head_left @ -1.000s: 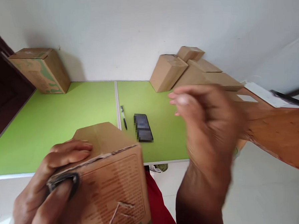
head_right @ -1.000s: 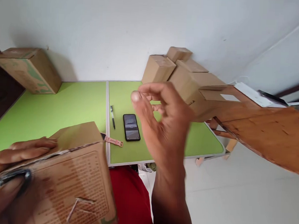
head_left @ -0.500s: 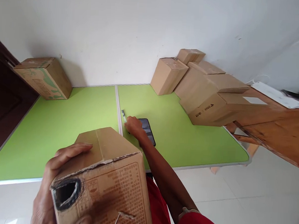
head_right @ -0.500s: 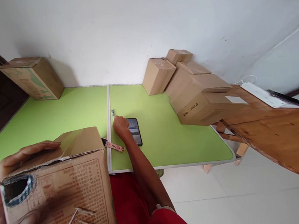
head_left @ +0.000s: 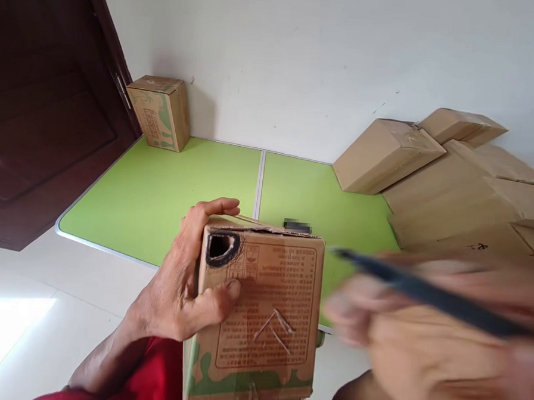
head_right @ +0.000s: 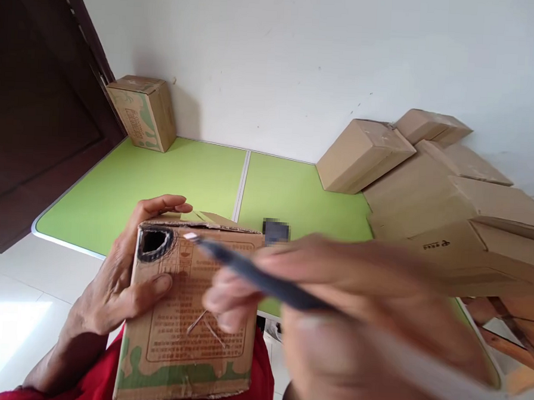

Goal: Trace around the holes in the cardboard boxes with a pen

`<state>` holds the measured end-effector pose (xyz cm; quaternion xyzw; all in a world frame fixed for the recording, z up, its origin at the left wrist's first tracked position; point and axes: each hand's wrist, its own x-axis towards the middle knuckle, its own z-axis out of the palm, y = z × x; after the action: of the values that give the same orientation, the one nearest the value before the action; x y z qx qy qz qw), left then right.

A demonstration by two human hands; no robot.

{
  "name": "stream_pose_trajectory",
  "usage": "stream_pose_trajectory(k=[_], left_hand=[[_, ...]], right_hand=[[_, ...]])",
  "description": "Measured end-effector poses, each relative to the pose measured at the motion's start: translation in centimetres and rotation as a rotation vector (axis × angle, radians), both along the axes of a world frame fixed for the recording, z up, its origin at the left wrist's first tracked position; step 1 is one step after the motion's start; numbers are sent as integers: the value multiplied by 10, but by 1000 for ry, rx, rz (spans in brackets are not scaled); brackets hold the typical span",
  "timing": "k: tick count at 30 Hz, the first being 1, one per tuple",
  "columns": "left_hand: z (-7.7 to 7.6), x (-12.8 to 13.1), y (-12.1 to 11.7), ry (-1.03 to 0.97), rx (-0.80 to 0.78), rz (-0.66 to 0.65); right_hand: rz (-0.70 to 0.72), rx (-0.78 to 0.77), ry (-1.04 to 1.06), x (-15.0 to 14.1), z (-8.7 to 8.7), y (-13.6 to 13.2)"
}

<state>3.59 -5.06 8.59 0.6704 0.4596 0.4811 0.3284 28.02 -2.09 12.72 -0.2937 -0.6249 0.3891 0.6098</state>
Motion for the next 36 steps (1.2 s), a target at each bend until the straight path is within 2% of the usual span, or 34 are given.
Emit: stream_pose_trajectory(k=[3,6,10,19,28,36], left_hand=[[1,1,10,-14,4,-32],[5,3,19,-31,-27,-92],[9,8,25,-34,-64,-102],[14,14,25,-18,-64,-103],[12,13,22,0,-38,-109],[9,9,22,-37,-56,-95]], right_hand=[[102,36,48,-28,-9,-9],[44,101,-77,-41,-15,-1],[-45,119,-169,-37,-14,6],[-52,169,-255,-33,-11,6],[-18,187,-233,-28,-8,4],[-146,136,-210,-29,-10,7]])
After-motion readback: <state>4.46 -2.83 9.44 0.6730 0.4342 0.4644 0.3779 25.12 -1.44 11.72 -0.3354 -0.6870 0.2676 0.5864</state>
